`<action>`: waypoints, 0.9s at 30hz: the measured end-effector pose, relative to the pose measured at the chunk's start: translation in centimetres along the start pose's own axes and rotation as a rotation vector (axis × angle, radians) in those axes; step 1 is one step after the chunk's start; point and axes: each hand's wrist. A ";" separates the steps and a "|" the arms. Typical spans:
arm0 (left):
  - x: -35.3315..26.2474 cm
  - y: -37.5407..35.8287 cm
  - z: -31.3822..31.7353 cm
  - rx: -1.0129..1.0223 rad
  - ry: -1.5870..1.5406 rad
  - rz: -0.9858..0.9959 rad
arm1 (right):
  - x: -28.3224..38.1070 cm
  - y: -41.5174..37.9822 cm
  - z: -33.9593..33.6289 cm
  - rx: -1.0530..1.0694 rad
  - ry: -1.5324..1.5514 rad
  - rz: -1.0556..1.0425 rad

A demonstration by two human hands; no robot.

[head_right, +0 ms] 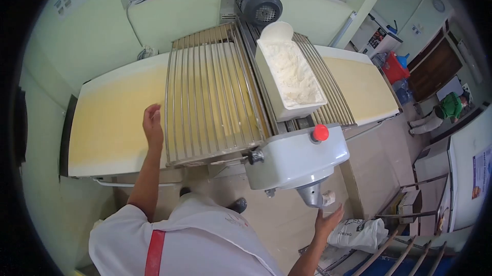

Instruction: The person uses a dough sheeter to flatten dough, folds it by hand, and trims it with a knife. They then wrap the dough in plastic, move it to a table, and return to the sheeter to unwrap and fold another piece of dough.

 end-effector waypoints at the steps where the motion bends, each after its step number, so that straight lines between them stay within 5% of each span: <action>1: 2.3 1.6 -2.0 0.018 0.160 -0.022 | -2.6 -3.3 0.8 0.141 -0.006 0.113; 4: 8.2 3.1 -7.3 0.184 0.636 -0.029 | 0.4 -10.5 0.2 0.656 -0.036 0.431; 5: 9.3 3.0 -8.5 0.301 0.780 0.004 | 3.7 -12.7 0.3 0.772 -0.040 0.386; 7: 11.3 3.2 -10.1 0.518 0.951 0.383 | 11.0 -16.9 1.9 0.931 0.089 0.297; 8: 11.7 3.7 -10.6 0.597 0.933 0.400 | 14.6 -19.3 3.4 0.974 0.211 0.254; 9: 9.0 3.5 -10.7 0.683 0.914 0.412 | 18.3 -21.6 5.0 0.920 0.263 -0.010; 10: 7.5 3.6 -10.6 0.770 0.888 0.426 | 25.6 -19.6 3.0 1.103 0.365 0.062; 12: 7.9 4.4 -10.5 0.896 0.793 0.465 | 33.4 -21.5 3.3 1.099 0.496 -0.155; 17: 8.3 4.3 -9.2 1.056 0.682 0.597 | 45.0 -20.7 -1.8 1.118 0.664 -0.176; 25: 8.4 1.9 -4.3 1.025 0.627 0.706 | 47.1 -18.4 -4.3 0.944 0.558 -0.066; 27: 8.4 0.9 -5.1 0.982 0.498 0.511 | 47.8 -17.4 -3.8 0.915 0.620 -0.106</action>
Point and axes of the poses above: each hand's wrist, its own y-axis towards the middle knuckle, its own z-axis out of the palm, x = y × z, and after that the axes turned 11 degrees about -x, right-handed
